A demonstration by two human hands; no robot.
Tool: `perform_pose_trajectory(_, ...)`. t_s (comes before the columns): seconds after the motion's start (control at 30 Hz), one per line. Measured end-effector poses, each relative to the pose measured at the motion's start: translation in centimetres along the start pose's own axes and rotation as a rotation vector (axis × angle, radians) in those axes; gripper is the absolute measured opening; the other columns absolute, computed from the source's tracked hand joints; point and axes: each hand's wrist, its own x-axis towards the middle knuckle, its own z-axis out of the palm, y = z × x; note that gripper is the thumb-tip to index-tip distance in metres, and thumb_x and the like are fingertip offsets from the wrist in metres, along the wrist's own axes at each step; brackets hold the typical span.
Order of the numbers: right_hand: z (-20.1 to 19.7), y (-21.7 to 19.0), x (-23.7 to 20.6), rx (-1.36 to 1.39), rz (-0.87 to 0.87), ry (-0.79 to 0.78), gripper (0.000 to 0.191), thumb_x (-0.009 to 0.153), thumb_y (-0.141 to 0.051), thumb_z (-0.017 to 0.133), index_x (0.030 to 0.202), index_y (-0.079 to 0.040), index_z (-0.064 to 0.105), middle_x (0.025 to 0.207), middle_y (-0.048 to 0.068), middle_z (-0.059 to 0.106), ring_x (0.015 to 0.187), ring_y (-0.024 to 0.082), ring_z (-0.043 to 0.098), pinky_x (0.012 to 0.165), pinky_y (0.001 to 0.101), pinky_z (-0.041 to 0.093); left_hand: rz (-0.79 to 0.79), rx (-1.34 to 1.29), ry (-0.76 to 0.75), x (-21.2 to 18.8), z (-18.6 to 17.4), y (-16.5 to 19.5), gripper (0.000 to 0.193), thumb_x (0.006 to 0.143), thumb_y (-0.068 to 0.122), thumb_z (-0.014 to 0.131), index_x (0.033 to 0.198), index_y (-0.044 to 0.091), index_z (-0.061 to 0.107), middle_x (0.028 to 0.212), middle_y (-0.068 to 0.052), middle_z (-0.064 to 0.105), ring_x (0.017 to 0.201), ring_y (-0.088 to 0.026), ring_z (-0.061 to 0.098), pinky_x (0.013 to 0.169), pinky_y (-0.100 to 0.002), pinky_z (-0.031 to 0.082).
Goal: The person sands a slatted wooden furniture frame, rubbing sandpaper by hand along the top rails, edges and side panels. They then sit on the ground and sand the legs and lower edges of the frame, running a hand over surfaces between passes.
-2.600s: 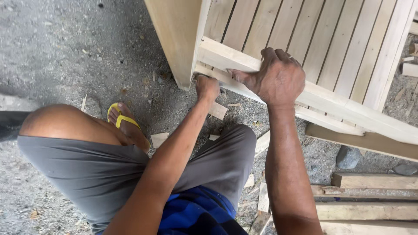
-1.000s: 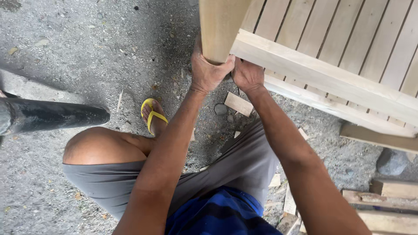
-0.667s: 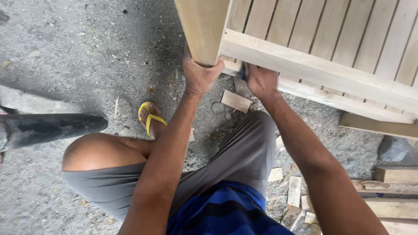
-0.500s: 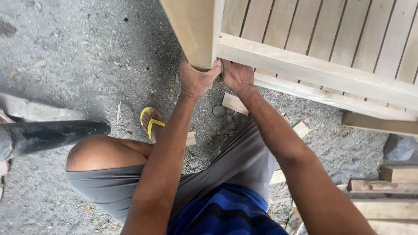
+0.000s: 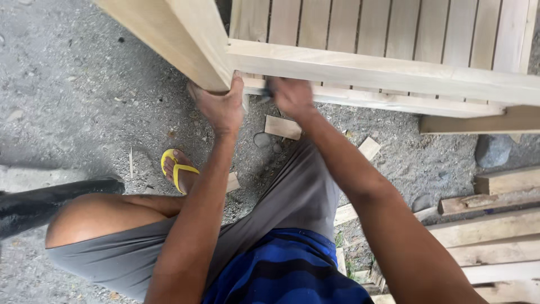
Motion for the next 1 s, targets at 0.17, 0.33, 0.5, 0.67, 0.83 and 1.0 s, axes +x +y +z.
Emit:
perform_pose_trajectory(0.17,-1.3,1.1,0.0,0.008,-0.005,-0.015,0.045,0.091,-0.02,0.056,0.135,-0.015,0.065,0.114,0.021,0.071,0.105,0.04,0.068,0.095,0.0518,0.051,-0.443,0.35,-0.253,-7.0,2.1,0.8,0.056,0.09,0.024,0.076,0.131,-0.007,0.055,0.129,-0.028,0.048,0.114,-0.039,0.06,0.097,-0.051,0.051)
perform_pose_trajectory(0.33,-6.7,9.0,-7.0,0.109,0.054,-0.074,0.038,0.097,-0.034,0.064,0.126,-0.009,0.067,0.117,0.017,0.071,0.102,0.036,0.068,0.088,0.0528,0.051,0.724,0.032,-0.407,-10.1,8.5,5.5,0.017,0.097,0.015,0.068,0.11,0.004,0.067,0.111,-0.012,0.063,0.103,-0.028,0.065,0.09,-0.043,0.056)
perform_pose_trajectory(0.5,-12.1,15.1,-11.8,0.472,0.41,0.156,0.029,0.121,-0.023,0.048,0.139,-0.001,0.05,0.126,0.016,0.063,0.12,0.034,0.063,0.112,0.0563,0.045,1.131,0.507,-0.681,-7.3,17.5,11.0,0.018,0.106,0.014,0.069,0.105,0.0,0.058,0.086,-0.011,0.052,0.055,-0.015,0.05,0.036,-0.036,0.045)
perform_pose_trajectory(0.67,-11.3,15.8,-15.6,0.497,0.79,0.913,0.028,0.113,-0.02,0.061,0.124,-0.001,0.046,0.114,0.018,0.055,0.091,0.028,0.057,0.079,0.0487,0.055,1.286,0.561,-0.853,-6.4,22.4,12.4,0.065,0.075,0.044,0.078,0.115,-0.004,0.06,0.098,-0.022,0.064,0.075,-0.028,0.062,0.056,-0.041,0.058)
perform_pose_trajectory(0.83,-7.1,11.5,-14.0,0.691,1.671,0.992,0.034,0.097,-0.017,0.074,0.116,0.007,0.063,0.111,0.022,0.074,0.089,0.026,0.07,0.079,0.0363,0.059,1.024,0.709,-1.148,-6.0,22.0,13.4,0.072,0.084,0.055,0.078,0.124,-0.004,0.062,0.108,-0.023,0.066,0.094,-0.031,0.065,0.074,-0.043,0.06)
perform_pose_trajectory(1.0,-6.0,9.1,-12.5,0.922,1.693,1.354,0.047,0.092,-0.005,0.068,0.132,0.006,0.047,0.109,0.02,0.07,0.09,0.024,0.07,0.077,0.0351,0.061,0.721,0.819,-1.435,-5.5,21.1,16.1,0.063,0.089,0.05,0.073,0.122,-0.002,0.064,0.098,-0.016,0.069,0.081,-0.025,0.067,0.067,-0.04,0.061)
